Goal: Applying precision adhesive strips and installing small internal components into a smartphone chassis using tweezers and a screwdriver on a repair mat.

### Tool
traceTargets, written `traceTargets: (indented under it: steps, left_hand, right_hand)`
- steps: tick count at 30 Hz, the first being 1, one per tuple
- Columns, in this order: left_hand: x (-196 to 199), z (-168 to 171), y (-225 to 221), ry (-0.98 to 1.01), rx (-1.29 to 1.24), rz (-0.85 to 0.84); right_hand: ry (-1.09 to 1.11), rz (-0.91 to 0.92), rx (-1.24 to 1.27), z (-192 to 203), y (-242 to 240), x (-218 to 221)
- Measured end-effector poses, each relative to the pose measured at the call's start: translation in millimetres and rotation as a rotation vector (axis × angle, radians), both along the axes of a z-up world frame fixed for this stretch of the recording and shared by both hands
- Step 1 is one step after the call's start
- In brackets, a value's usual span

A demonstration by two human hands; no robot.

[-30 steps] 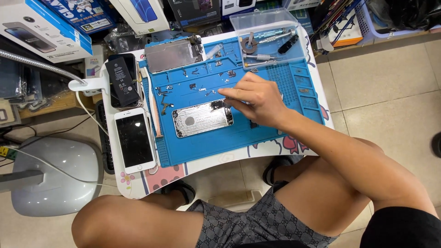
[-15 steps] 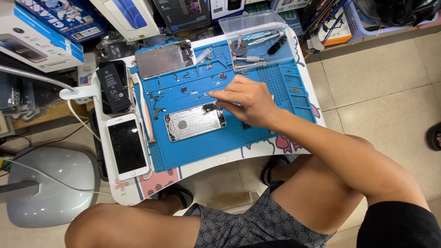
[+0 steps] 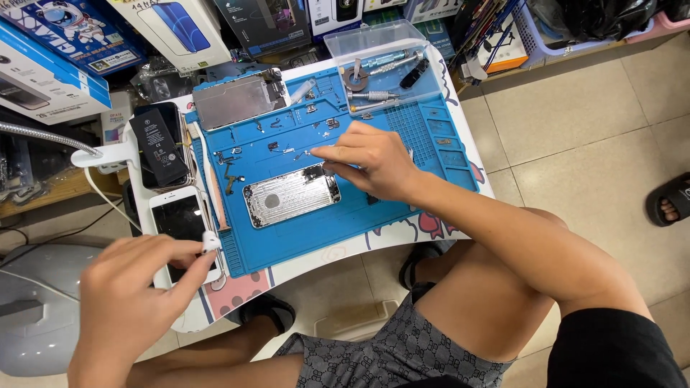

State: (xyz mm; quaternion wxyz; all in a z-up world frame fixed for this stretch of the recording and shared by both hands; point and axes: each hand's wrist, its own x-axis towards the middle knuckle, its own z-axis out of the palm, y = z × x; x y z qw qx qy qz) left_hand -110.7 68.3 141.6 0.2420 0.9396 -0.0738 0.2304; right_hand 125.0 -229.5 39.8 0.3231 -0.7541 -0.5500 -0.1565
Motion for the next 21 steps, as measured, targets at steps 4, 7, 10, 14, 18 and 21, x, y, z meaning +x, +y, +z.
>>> traceTargets:
  steps: [4, 7, 10, 14, 18, 21]
  left_hand:
    - [3, -36, 18, 0.901, 0.454, 0.256]
    - [3, -41, 24, 1.138, 0.491, 0.345]
    - [2, -30, 27, 1.174, 0.399, 0.365]
    - [-2, -19, 29, 1.135, 0.279, 0.366]
    - [-9, -22, 32, 0.889, 0.202, 0.302]
    - [-10, -32, 35, 0.785, 0.187, 0.306]
  right_hand:
    - [0.007, 0.005, 0.008, 0, -1, 1]
    - [0.017, 0.037, 0.022, 0, 0, 1]
    - [0.015, 0.055, 0.026, 3, 2, 1]
    - [0.031, 0.042, -0.001, 5, 2, 0]
    - [0.144, 0.003, -0.004, 8, 6, -5]
    - [0.142, -0.012, -0.065, 7, 5, -4]
